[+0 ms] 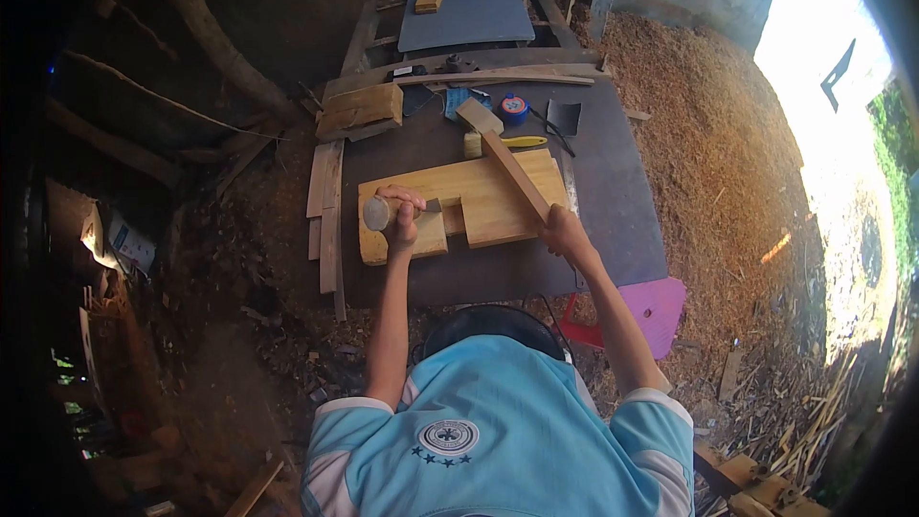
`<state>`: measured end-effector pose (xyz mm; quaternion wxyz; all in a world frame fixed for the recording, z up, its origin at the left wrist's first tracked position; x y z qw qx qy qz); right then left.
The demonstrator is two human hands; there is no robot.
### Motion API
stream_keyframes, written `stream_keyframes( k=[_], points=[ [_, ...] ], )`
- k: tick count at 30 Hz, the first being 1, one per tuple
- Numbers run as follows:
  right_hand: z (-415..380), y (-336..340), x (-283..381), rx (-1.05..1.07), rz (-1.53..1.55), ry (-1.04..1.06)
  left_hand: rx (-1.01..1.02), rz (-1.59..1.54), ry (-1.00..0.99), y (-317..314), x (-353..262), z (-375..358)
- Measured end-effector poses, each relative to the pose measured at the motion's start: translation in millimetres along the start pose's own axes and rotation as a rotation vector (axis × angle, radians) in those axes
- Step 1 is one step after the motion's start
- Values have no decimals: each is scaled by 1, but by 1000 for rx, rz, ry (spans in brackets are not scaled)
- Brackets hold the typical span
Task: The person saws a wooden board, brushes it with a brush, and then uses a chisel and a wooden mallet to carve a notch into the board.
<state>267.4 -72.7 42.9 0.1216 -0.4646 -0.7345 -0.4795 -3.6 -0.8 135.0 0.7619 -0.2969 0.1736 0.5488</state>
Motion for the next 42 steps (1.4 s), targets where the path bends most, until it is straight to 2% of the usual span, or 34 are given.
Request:
stream_keyframes(
  k=[2, 10, 14, 19, 21, 23, 25, 27, 29, 31, 32, 34, 36, 38, 42],
  points=[
    [0, 1, 1, -17, 0, 0, 35, 5, -25, -2, -3, 0],
    [0, 3, 1, -73, -3, 47, -56, -2, 93, 11, 12, 10],
    [3, 6, 16, -200, -261, 248, -40, -26, 149, 3, 14, 18],
    [-87, 66, 137, -144, -225, 464, -2, 28, 140, -5, 14, 18],
    [-136, 96, 189, -95, -93, 522, 17, 55, 165, -5, 20, 12],
    [-166, 117, 222, -93, 74, 687, 30, 82, 192, -5, 24, 9],
    [-193, 131, 250, -187, 212, 931, 33, 89, 191, -4, 25, 9],
    [-204, 128, 258, -201, 307, 1022, 34, 74, 217, -3, 29, 7],
    [-182, 88, 239, -106, 194, 930, 33, 41, 269, 3, 37, 0],
    [-146, 39, 198, 140, -275, 616, 43, 206, 114, 14, 33, -6],
    [-145, 38, 190, 158, -310, 620, 51, 285, 28, 15, 31, -8],
    [-156, 41, 192, 189, -391, 623, 4, 222, 44, 11, 25, -4],
    [-182, 64, 217, 149, -365, 754, -9, 159, 100, 4, 20, -3],
    [-214, 92, 247, 118, -225, 798, 28, 181, 143, -2, 19, 2],
    [-251, 141, 279, -138, 32, 1090, -12, 184, 106, -17, 11, 24]
  ],
)
Point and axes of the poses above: each hand's wrist, its own z-axis towards the middle knuckle, its own y-axis out of the back of the hand, x = y × z, the point moved 9 cm from there along z, towards the middle knuckle, and after that the axes turned 11 degrees about -y, right-handed, at the moved point
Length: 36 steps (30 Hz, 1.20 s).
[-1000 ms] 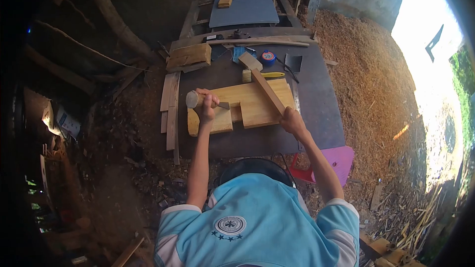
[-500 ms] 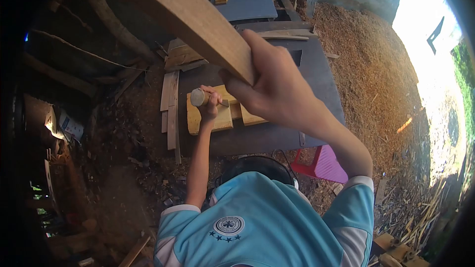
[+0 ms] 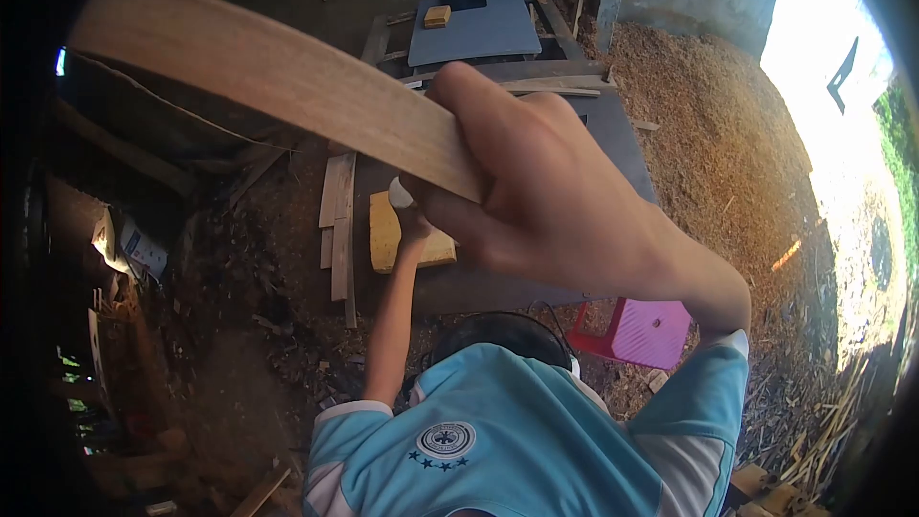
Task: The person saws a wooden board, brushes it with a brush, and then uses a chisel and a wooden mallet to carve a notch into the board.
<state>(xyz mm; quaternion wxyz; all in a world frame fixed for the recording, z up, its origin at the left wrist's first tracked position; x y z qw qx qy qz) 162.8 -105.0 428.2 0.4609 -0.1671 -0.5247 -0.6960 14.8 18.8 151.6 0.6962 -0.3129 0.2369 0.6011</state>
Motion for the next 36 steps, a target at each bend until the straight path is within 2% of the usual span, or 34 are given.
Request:
stream_keyframes(
  k=[2, 4, 5, 6, 8, 11, 12, 14, 15, 17, 21, 22, 23, 24, 25, 26, 28, 30, 33, 34, 35, 36],
  points=[
    [-1, 4, -6, -79, 87, 6, -10, -25, 27, -5, 1, 8],
    [-7, -18, -42, -36, 228, -160, 7, -35, 157, -2, 25, 4],
    [-12, -40, -70, 45, 58, -208, 36, -46, 145, -3, 30, 6],
    [-21, -62, -104, 124, -110, -258, -89, -69, 244, -2, 30, 3],
    [-48, -100, -170, 395, -248, -514, 129, 178, -186, -14, 7, 27],
    [-36, -69, -136, 319, -184, -479, 96, 126, -25, -23, 11, 31],
    [-29, -52, -118, 254, -114, -470, 66, 51, 149, -16, 39, 19],
    [-15, -12, -80, 77, -8, -396, 63, 61, 225, -12, 49, 18],
    [-11, 7, -65, -117, 50, -192, 68, 43, 210, -12, 47, 19],
    [-8, 29, -46, -244, 263, -239, 80, 4, 175, -14, 40, 22],
    [-8, 15, -62, -486, 321, -157, 63, -23, 181, -14, 36, 23],
    [-10, -9, -74, -391, 227, -113, 76, -7, 197, -16, 35, 24],
    [-14, -46, -120, -134, 73, -275, 87, 11, 213, -17, 35, 23],
    [-22, -76, -146, 120, -184, -331, 53, -44, 250, -15, 40, 20],
    [-41, -101, -184, 289, -98, -499, 82, 40, 160, -15, 40, 20],
    [-50, -103, -187, 315, -27, -575, 118, 123, 67, -16, 38, 23],
    [-56, -105, -192, 382, 82, -697, 50, 109, 129, -18, 31, 30],
    [-70, -117, -215, 305, 212, -787, -10, 70, 214, -8, 33, 18],
    [-85, -148, -284, 222, 354, -885, -122, -20, 265, 15, 50, 15],
    [-89, -158, -310, 202, 392, -915, -315, -82, 361, 21, 32, 12],
    [-93, -169, -329, 180, 485, -952, -561, -125, 285, 36, 25, 5],
    [-93, -181, -345, 157, 578, -983, -696, -94, 287, 55, 26, -6]
  ],
)
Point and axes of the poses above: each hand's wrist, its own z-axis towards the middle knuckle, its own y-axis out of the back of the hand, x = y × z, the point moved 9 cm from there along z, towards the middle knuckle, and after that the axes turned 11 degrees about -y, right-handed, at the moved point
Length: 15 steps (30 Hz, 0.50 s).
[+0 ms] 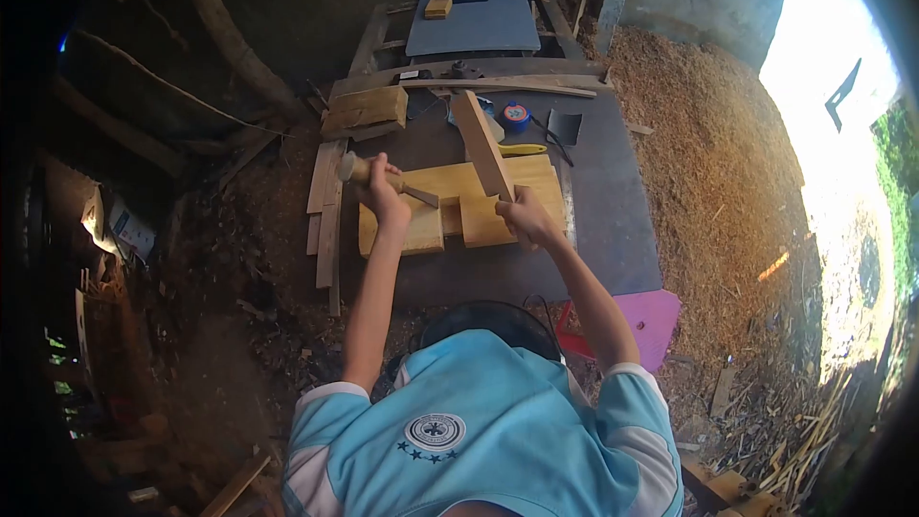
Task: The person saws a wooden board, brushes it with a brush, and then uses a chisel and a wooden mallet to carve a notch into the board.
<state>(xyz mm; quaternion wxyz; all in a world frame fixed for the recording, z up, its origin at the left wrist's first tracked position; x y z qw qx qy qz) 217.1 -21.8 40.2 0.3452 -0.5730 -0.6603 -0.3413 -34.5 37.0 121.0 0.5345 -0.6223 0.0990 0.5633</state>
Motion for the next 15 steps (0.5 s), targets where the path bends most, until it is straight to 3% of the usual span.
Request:
stream_keyframes(
  k=[1, 4, 8, 12, 15],
  points=[
    [12, -1, -7, 18, 97, -20, -96, -68, 57, 16, 8, 2],
    [32, 0, -23, 76, 393, -127, -77, -213, 94, 24, -12, 0],
    [42, -2, -27, 146, 409, -169, 354, -324, 45, -12, -21, 11],
    [45, -5, -25, 51, 339, -161, 563, -311, 15, -47, 0, 12],
    [38, -6, -14, -17, 290, -149, 725, -268, 104, -73, 21, 1]
  ],
)
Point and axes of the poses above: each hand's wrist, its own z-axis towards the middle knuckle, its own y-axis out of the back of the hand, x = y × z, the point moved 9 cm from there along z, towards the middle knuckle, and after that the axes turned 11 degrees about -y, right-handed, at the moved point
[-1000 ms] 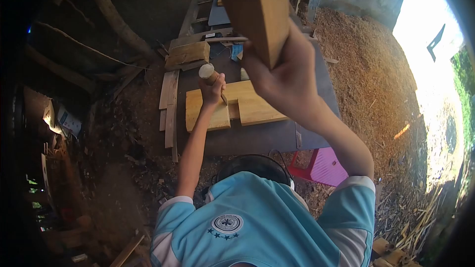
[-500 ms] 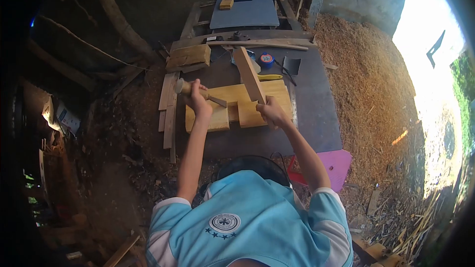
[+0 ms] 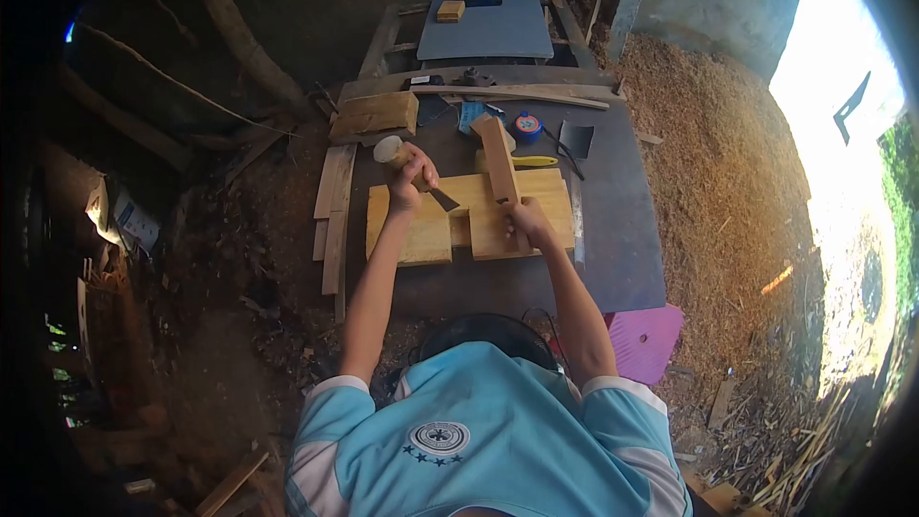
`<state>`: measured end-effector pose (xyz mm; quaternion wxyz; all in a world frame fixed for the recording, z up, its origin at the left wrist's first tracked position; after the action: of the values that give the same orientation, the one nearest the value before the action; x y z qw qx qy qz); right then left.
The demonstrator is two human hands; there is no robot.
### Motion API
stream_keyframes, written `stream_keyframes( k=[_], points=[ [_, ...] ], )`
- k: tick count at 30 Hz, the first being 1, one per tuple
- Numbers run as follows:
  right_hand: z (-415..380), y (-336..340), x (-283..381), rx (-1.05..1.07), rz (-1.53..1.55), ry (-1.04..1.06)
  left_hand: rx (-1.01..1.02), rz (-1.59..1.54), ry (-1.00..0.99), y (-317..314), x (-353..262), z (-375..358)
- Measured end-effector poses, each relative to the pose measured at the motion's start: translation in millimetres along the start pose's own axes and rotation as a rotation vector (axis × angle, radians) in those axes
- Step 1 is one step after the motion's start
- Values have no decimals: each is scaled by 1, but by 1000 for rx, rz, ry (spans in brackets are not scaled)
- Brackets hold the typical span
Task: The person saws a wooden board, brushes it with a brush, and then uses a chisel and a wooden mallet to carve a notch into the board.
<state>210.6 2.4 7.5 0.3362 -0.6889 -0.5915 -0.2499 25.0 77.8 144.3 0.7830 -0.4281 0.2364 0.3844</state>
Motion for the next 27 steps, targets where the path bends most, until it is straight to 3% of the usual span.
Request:
stream_keyframes(
  k=[10, 19, 27],
  points=[
    [13, 8, -6, -95, -75, 36, 257, 138, 145, -26, 29, 6],
    [12, 5, -3, -53, -55, 41, 364, 22, 244, -40, 35, 12],
    [10, 6, -7, -89, -68, 26, 141, -77, 231, -12, 42, 20]
  ],
)
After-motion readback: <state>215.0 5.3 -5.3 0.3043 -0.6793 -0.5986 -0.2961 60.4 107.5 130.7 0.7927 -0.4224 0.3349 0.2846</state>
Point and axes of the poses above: each hand's wrist, its own z-axis towards the middle knuckle, its own y-axis out of the back of the hand, x = y × z, the point moved 9 cm from there along z, towards the middle knuckle, and after that the axes turned 11 degrees about -y, right-handed, at the moved point
